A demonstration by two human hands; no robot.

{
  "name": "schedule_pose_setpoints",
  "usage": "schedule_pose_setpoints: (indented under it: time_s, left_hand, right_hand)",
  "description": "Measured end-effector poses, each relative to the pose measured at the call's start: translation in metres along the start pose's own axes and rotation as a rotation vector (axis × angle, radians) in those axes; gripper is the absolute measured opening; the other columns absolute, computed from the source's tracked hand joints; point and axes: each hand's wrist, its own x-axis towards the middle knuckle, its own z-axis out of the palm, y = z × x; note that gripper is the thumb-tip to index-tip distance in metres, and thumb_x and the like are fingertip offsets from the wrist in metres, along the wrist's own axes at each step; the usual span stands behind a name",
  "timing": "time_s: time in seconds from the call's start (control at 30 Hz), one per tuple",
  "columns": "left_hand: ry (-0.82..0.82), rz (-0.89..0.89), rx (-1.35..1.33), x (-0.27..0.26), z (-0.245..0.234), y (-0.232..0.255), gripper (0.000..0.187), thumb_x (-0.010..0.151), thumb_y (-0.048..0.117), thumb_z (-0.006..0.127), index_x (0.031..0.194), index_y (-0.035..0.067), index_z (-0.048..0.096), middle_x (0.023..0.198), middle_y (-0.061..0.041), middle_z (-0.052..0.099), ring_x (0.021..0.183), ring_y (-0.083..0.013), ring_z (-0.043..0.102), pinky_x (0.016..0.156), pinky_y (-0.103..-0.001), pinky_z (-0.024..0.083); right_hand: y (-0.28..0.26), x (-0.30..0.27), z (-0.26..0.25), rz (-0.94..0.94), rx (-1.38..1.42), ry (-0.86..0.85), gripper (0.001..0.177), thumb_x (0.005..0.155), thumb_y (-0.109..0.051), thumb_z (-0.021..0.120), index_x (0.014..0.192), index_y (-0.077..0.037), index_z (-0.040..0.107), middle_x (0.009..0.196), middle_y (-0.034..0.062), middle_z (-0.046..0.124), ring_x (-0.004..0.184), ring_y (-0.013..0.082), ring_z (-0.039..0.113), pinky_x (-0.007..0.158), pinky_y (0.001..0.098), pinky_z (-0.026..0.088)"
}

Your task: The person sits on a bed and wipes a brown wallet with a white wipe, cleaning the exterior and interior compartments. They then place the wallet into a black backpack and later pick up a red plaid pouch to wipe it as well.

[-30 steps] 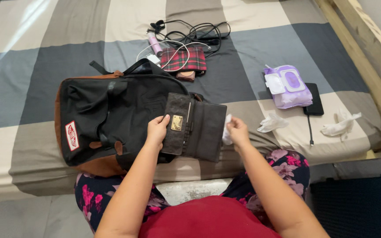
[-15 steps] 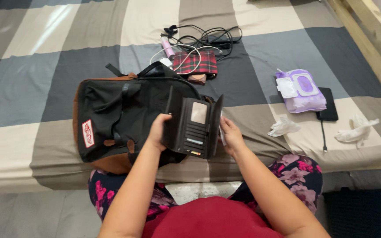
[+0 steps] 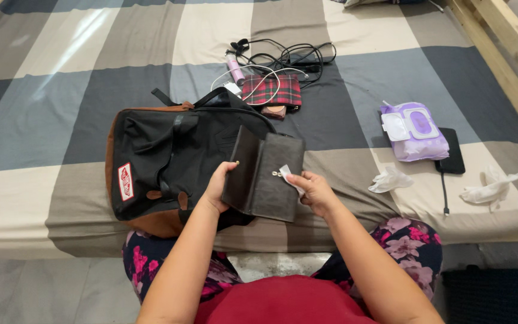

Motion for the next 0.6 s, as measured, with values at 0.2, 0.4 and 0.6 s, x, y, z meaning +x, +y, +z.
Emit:
schedule_pose_setpoints:
  time_s: [0.2, 0.4, 0.6]
  left_hand:
    - [0.069, -0.024, 0.236, 0.005, 0.012, 0.000, 0.052, 0.087, 0.038, 0.054, 0.122, 0.001, 0.066, 0.106, -0.012, 0.073, 0.094, -0.0253, 0.068, 0.083, -0.038, 0.056]
    - [0.143, 0.517, 0.693, 0.008, 0.026, -0.026, 0.068, 0.080, 0.021, 0.070, 0.144, 0.004, 0.051, 0.114, -0.007, 0.069, 0.095, -0.0185, 0.062, 0.086, -0.031, 0.051]
    - [-0.229, 0.237, -0.399, -0.015, 0.005, -0.004, 0.048, 0.090, 0.028, 0.057, 0.127, -0.001, 0.062, 0.118, -0.014, 0.071, 0.104, -0.0272, 0.068, 0.095, -0.039, 0.052]
  right_hand:
    - [-0.003, -0.005, 0.016, -0.040, 0.008, -0.007, 0.029, 0.087, -0.033, 0.078, 0.100, -0.007, 0.074, 0.075, -0.0026, 0.060, 0.053, 0.0056, 0.042, 0.045, 0.0231, 0.027]
    - [0.001, 0.000, 0.044, -0.295, -0.254, 0.158, 0.046, 0.080, -0.026, 0.088, 0.110, -0.002, 0.062, 0.082, 0.0010, 0.064, 0.063, 0.0066, 0.054, 0.050, 0.0247, 0.039]
    - [-0.031, 0.006, 0.023, -0.231, -0.110, 0.105, 0.038, 0.090, -0.030, 0.076, 0.117, -0.003, 0.070, 0.093, 0.0040, 0.068, 0.076, 0.0095, 0.057, 0.063, 0.0256, 0.042]
